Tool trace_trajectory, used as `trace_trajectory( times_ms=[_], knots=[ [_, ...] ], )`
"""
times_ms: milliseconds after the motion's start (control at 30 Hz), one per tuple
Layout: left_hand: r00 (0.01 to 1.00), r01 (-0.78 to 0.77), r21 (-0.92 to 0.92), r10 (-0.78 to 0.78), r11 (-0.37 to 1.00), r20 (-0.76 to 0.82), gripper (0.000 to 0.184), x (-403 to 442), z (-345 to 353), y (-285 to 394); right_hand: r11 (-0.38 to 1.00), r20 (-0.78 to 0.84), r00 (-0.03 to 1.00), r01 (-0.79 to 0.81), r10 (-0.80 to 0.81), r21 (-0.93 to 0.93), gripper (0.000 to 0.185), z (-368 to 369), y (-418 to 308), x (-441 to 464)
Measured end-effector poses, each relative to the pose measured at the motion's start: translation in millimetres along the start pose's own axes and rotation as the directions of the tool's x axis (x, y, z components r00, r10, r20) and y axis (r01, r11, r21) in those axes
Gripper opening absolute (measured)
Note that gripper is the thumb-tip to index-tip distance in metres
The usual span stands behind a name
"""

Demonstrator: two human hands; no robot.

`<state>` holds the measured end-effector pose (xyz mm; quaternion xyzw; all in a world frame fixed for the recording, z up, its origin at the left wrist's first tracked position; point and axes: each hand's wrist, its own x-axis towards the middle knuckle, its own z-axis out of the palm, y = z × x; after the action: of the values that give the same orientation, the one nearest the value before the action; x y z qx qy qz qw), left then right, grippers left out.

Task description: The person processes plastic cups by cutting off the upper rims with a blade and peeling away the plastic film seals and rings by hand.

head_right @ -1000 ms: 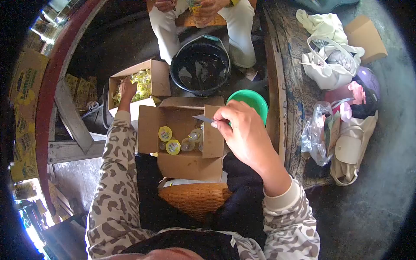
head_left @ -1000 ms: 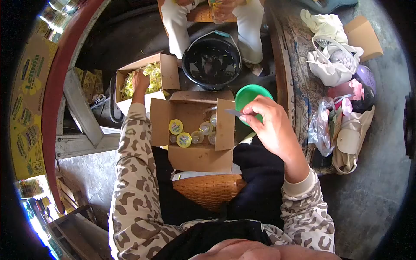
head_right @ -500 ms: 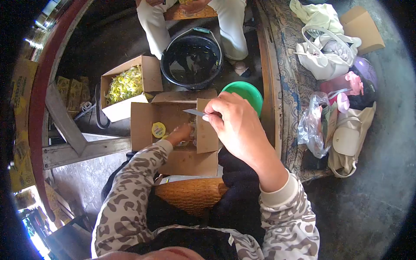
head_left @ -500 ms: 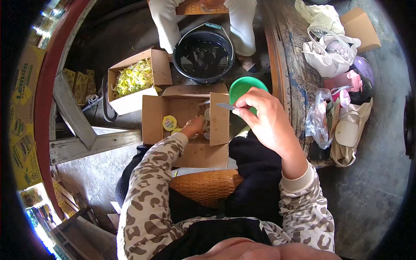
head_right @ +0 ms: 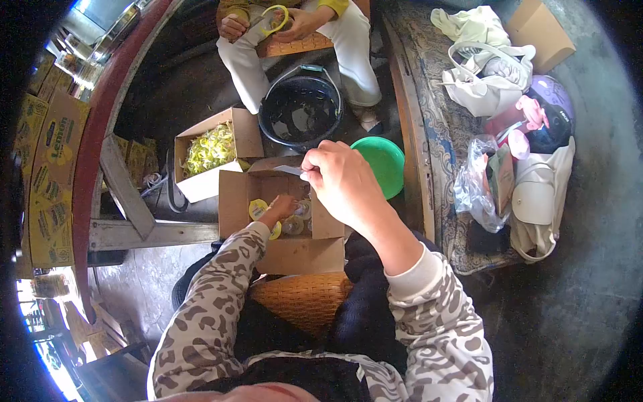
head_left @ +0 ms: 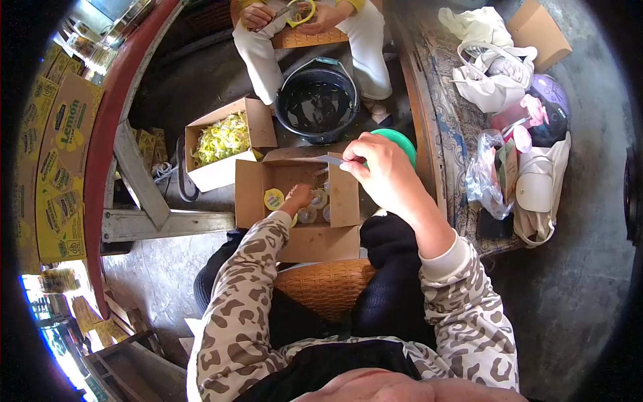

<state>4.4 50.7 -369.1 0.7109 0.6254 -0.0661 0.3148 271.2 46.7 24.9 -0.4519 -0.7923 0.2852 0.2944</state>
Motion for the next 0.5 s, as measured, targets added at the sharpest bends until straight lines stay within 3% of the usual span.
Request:
trace_trajectory(
  times_ms=[67, 133, 167, 267, 367, 500],
  knots=[
    [1.0, -0.007, 0.001, 0.007, 1.0, -0.018, 0.028, -8.5, 4.2, 23.0, 1.0, 0.007, 1.0, -0.012, 0.011, 0.017, 0.006, -0.6, -0.5, -1.4],
    [0.995, 0.096, 0.134, -0.092, 0.986, -0.04, 0.025, -26.1, -0.2, 52.8, 1.0, 0.006, 1.0, -0.014, 0.014, -0.006, 0.005, -0.4, 0.4, -0.5],
    [0.996, 0.082, 0.128, -0.078, 0.988, -0.037, 0.025, -25.2, 5.1, 56.5, 1.0, 0.009, 1.0, -0.011, 0.011, -0.023, 0.005, -0.8, 2.0, 0.4],
    [0.999, 0.013, 0.367, -0.023, 0.93, 0.022, 0.026, -10.7, 17.4, 49.8, 0.999, -0.002, 1.0, 0.015, -0.015, -0.031, 0.011, 1.1, 10.1, 3.5],
    [0.992, 0.067, 0.232, -0.091, 0.97, 0.093, 0.025, -3.1, 15.0, 45.1, 0.999, 0.017, 1.0, -0.007, 0.008, -0.032, 0.011, 1.0, 10.0, 9.0],
    [0.983, 0.173, 0.119, -0.179, 0.978, 0.04, 0.024, 9.2, 7.6, 27.0, 0.998, 0.056, 0.997, -0.044, 0.047, -0.04, 0.006, 1.1, 14.7, 14.6]
  ],
)
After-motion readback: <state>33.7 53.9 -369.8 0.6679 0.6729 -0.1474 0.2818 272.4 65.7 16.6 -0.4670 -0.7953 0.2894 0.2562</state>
